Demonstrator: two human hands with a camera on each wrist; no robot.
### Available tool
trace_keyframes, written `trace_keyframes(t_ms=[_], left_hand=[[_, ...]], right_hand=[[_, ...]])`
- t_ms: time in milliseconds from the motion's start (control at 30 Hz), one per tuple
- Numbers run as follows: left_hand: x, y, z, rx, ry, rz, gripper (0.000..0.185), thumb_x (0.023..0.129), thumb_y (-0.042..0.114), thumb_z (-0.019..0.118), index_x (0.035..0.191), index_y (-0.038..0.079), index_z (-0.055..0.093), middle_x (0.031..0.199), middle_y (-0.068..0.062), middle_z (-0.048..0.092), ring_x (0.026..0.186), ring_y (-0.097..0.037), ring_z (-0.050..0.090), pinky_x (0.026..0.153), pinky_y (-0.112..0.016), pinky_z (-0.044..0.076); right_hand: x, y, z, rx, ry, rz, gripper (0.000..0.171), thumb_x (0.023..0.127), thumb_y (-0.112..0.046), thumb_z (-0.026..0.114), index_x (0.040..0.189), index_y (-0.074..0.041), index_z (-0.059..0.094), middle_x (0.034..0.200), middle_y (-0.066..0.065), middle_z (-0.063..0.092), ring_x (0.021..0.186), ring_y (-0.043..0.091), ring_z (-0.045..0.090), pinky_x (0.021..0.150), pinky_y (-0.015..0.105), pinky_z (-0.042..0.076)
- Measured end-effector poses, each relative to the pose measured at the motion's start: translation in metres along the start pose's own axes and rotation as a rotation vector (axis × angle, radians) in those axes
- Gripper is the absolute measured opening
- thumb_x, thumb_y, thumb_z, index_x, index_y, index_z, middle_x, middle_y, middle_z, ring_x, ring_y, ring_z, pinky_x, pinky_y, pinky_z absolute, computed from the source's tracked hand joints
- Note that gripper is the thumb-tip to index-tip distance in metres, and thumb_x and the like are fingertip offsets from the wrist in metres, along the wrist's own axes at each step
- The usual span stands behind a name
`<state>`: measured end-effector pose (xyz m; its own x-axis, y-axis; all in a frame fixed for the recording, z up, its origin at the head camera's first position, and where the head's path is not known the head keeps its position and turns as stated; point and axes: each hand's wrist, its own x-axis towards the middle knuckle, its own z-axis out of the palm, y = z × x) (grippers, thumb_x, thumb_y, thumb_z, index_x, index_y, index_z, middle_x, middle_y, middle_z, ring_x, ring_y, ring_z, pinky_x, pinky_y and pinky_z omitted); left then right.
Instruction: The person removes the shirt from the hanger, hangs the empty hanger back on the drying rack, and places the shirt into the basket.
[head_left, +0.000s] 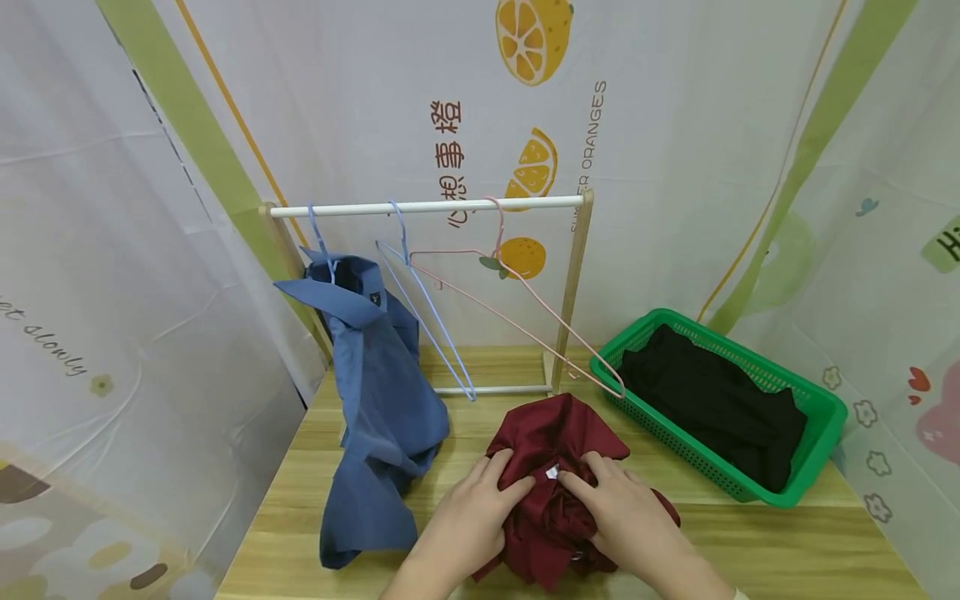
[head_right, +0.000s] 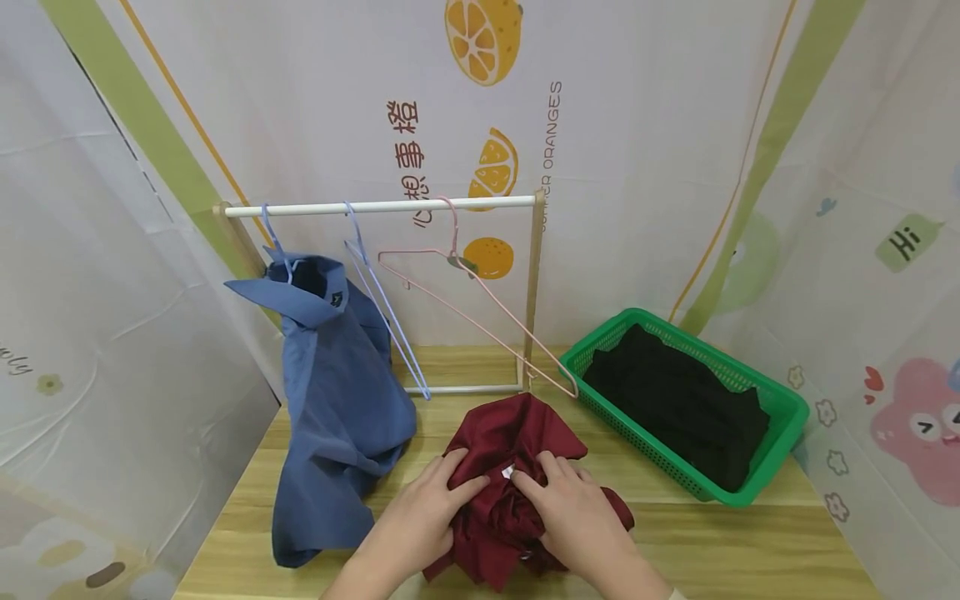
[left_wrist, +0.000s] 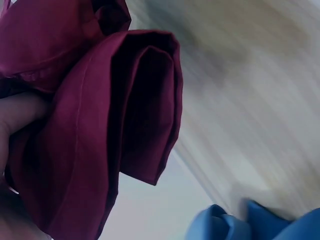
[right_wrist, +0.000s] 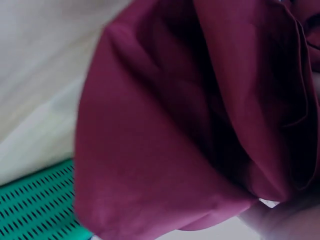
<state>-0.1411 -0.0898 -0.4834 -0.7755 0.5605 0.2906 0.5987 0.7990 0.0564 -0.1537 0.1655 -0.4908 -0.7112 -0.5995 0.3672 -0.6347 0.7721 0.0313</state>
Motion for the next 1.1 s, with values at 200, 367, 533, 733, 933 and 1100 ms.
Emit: trace_keyframes(t_ms=[200, 367, 533, 733, 933, 1100], left_hand=[[0.007, 0.013, -0.012, -0.03, -0.007, 0.017, 0.06, 0.085, 0.004, 0.083, 0.138, 0.029, 0.07, 0.147, -0.014, 0.06, 0.122, -0.032, 0.069, 0.084, -0.036, 0.064], [0.02, 0.026, -0.009, -0.039, 0.0, 0.06, 0.053, 0.088, 0.007, 0.081, 0.134, 0.03, 0.072, 0.146, -0.012, 0.061, 0.12, -0.026, 0.068, 0.082, -0.031, 0.063], [0.037, 0.039, 0.004, -0.031, 0.035, 0.108, 0.044, 0.09, 0.011, 0.081, 0.129, 0.03, 0.074, 0.141, -0.008, 0.062, 0.114, -0.02, 0.067, 0.078, -0.025, 0.061], [0.064, 0.056, 0.016, 0.026, 0.008, 0.141, 0.044, 0.089, 0.016, 0.082, 0.13, 0.032, 0.073, 0.141, -0.005, 0.063, 0.112, -0.015, 0.066, 0.077, -0.023, 0.06], [0.1, 0.081, 0.021, 0.114, -0.003, 0.173, 0.047, 0.089, 0.025, 0.085, 0.132, 0.037, 0.07, 0.144, -0.001, 0.06, 0.111, -0.014, 0.063, 0.079, -0.021, 0.059], [0.138, 0.103, 0.012, 0.229, 0.132, 0.178, 0.045, 0.089, 0.035, 0.085, 0.131, 0.037, 0.067, 0.147, -0.001, 0.055, 0.109, -0.015, 0.06, 0.068, -0.021, 0.052]], right_hand=[[-0.009, 0.002, -0.023, 0.027, -0.05, 0.048, 0.073, 0.064, -0.019, 0.101, 0.129, -0.025, 0.069, 0.111, 0.001, 0.059, 0.087, 0.01, 0.053, 0.064, 0.03, 0.049], [-0.022, 0.012, -0.031, 0.083, -0.101, 0.105, 0.069, 0.066, -0.01, 0.096, 0.129, -0.022, 0.071, 0.106, 0.0, 0.058, 0.081, 0.009, 0.05, 0.061, 0.026, 0.046], [-0.039, 0.026, -0.027, 0.138, -0.133, 0.172, 0.067, 0.067, -0.01, 0.096, 0.128, -0.019, 0.071, 0.105, 0.0, 0.057, 0.078, 0.007, 0.048, 0.06, 0.021, 0.043], [-0.061, 0.041, -0.017, 0.165, -0.123, 0.295, 0.064, 0.07, -0.02, 0.098, 0.128, -0.018, 0.073, 0.106, -0.002, 0.058, 0.076, 0.003, 0.051, 0.056, 0.022, 0.041], [-0.078, 0.062, -0.026, 0.12, -0.078, 0.423, 0.062, 0.074, -0.017, 0.096, 0.131, -0.013, 0.072, 0.108, 0.006, 0.063, 0.079, 0.011, 0.061, 0.057, 0.031, 0.049], [-0.078, 0.089, -0.044, 0.048, 0.128, 0.385, 0.067, 0.066, -0.01, 0.098, 0.127, -0.005, 0.07, 0.106, 0.021, 0.063, 0.079, 0.029, 0.067, 0.056, 0.046, 0.055]])
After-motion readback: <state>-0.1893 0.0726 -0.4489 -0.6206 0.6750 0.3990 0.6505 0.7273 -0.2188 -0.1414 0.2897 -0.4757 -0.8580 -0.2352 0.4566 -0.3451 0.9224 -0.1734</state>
